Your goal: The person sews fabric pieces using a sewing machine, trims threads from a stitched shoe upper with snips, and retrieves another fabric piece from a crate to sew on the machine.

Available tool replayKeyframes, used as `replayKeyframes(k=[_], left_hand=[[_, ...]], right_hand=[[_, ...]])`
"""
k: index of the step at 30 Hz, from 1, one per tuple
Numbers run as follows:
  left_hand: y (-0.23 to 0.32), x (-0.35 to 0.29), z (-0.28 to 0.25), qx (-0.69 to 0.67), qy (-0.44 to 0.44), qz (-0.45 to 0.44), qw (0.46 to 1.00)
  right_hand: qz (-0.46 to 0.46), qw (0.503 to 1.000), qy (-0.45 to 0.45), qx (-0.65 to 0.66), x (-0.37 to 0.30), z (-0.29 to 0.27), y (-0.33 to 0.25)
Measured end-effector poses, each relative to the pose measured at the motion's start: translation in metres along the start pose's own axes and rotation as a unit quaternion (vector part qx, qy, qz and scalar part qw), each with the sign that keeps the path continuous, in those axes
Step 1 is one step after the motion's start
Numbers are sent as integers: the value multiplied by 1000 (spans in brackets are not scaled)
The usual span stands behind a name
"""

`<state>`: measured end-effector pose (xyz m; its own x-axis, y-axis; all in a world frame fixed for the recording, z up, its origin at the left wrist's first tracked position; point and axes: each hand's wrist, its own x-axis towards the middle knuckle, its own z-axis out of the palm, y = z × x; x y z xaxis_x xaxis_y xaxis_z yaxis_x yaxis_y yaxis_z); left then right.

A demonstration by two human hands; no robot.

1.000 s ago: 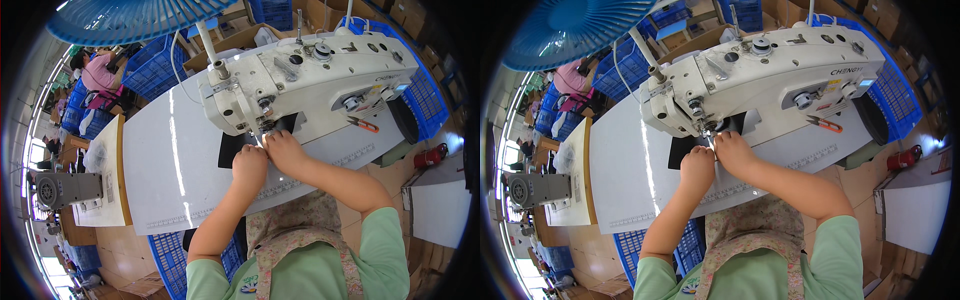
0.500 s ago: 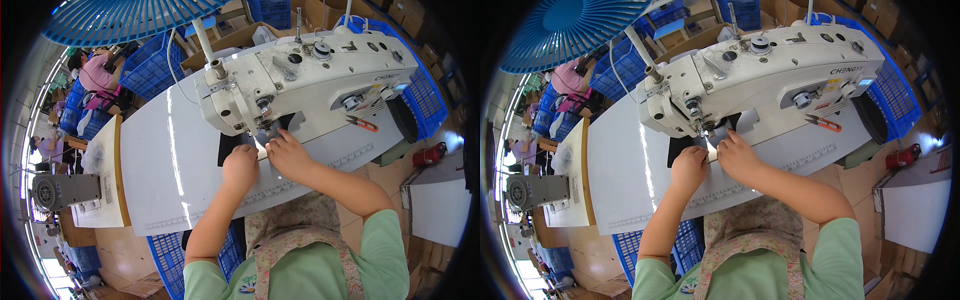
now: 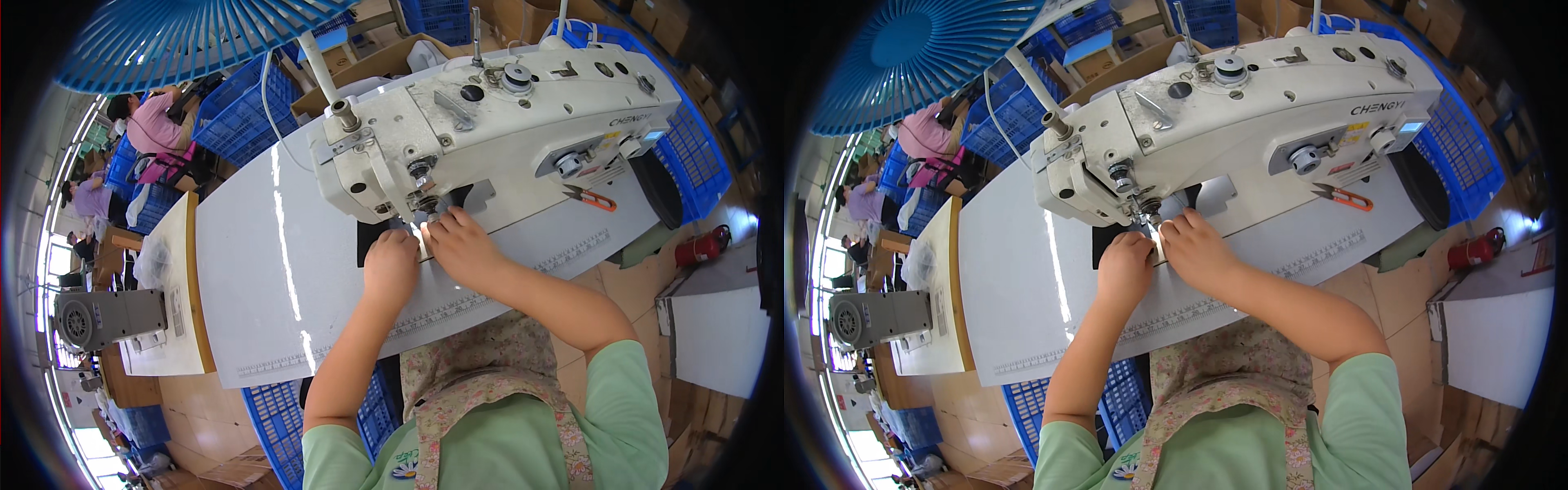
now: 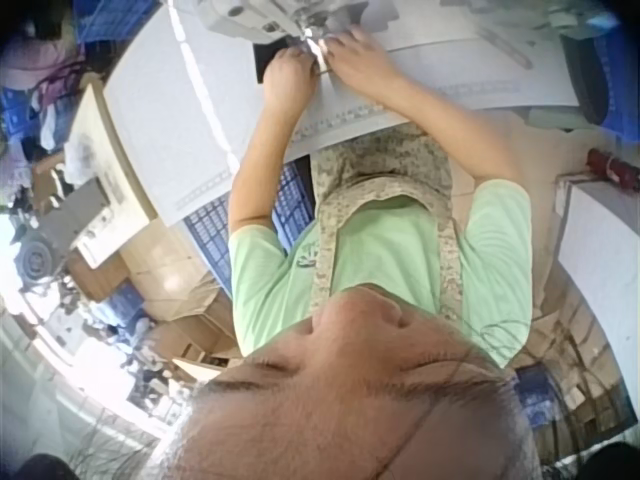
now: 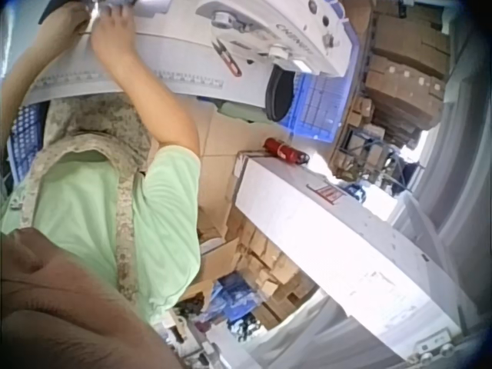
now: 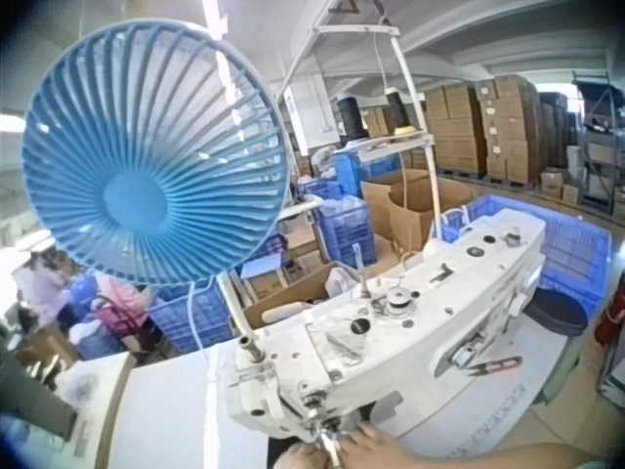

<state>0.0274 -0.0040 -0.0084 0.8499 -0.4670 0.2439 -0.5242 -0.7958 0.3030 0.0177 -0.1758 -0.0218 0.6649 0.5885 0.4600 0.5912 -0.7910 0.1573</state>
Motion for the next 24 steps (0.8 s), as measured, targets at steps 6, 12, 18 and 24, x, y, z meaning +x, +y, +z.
replayKeyframes(k=[6, 12, 18, 24], left_hand=[[-4, 3, 8, -17, 39, 15, 999], [3, 3, 8, 65, 25, 36, 997], [7, 3, 6, 72, 36, 45, 996], [31, 17, 16, 48, 72, 22, 996]], right_hand=[[15, 1000, 21, 4, 1, 8, -3], [2, 999, 43, 30, -21, -19, -10], [264, 948, -20, 178, -103, -54, 56], [377, 925, -12, -46, -164, -53, 141]])
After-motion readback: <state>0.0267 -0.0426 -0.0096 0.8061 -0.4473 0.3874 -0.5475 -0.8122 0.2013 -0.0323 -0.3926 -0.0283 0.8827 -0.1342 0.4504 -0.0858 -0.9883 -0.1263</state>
